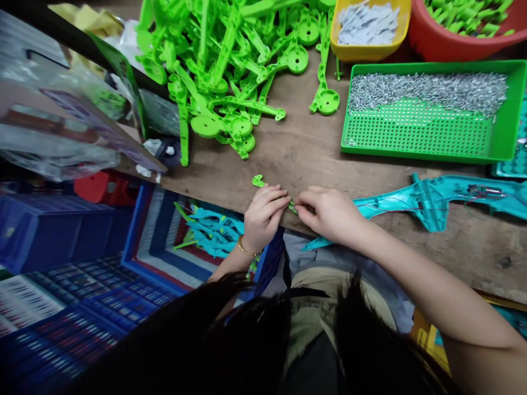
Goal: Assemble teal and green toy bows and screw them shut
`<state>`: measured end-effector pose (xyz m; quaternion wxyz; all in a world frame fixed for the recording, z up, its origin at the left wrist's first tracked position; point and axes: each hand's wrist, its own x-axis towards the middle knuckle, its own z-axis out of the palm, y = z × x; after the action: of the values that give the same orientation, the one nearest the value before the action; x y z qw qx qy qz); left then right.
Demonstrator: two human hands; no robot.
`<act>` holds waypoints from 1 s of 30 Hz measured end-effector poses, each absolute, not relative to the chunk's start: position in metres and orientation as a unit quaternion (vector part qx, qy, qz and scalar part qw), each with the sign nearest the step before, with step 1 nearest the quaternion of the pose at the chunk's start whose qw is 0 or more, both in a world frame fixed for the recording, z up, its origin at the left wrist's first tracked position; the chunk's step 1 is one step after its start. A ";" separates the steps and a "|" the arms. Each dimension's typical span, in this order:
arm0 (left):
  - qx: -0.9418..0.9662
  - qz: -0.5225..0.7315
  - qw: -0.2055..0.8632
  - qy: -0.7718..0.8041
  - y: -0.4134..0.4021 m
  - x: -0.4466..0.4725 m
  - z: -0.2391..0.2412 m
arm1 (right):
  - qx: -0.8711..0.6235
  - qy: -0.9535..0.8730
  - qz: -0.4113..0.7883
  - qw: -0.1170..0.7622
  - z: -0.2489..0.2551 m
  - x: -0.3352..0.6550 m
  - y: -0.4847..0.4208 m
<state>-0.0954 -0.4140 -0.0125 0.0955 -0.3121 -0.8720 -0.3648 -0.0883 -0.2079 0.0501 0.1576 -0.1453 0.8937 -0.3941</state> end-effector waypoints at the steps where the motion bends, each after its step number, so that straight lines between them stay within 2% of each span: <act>1: -0.308 -0.366 0.093 -0.873 -0.414 -0.096 -0.013 | -0.134 0.897 -0.389 0.164 0.051 -0.089 -0.209; 7: -0.300 -0.376 0.087 -0.873 -0.413 -0.094 -0.012 | -0.105 0.887 -0.421 0.157 0.053 -0.090 -0.214; 10: -0.309 -0.369 0.107 -0.870 -0.411 -0.094 -0.013 | -0.065 0.899 -0.401 0.164 0.057 -0.091 -0.218; 16: -0.302 -0.362 0.115 -0.874 -0.409 -0.095 -0.015 | -0.048 0.922 -0.330 0.197 0.066 -0.096 -0.222; 24: -0.309 -0.403 0.059 -0.859 -0.416 -0.107 -0.004 | -0.156 0.956 -0.157 0.191 0.059 -0.095 -0.223; 27: -0.302 -0.414 0.027 -0.858 -0.415 -0.110 0.000 | -0.201 0.955 -0.115 0.187 0.058 -0.096 -0.224; 30: -0.286 -0.420 0.043 -0.860 -0.412 -0.110 0.000 | -0.203 0.957 -0.092 0.187 0.057 -0.095 -0.223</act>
<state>-0.1105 -0.4120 0.0002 0.0426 -0.2863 -0.8603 -0.4197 -0.0954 -0.2234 0.0575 0.1868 -0.2032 0.9568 -0.0915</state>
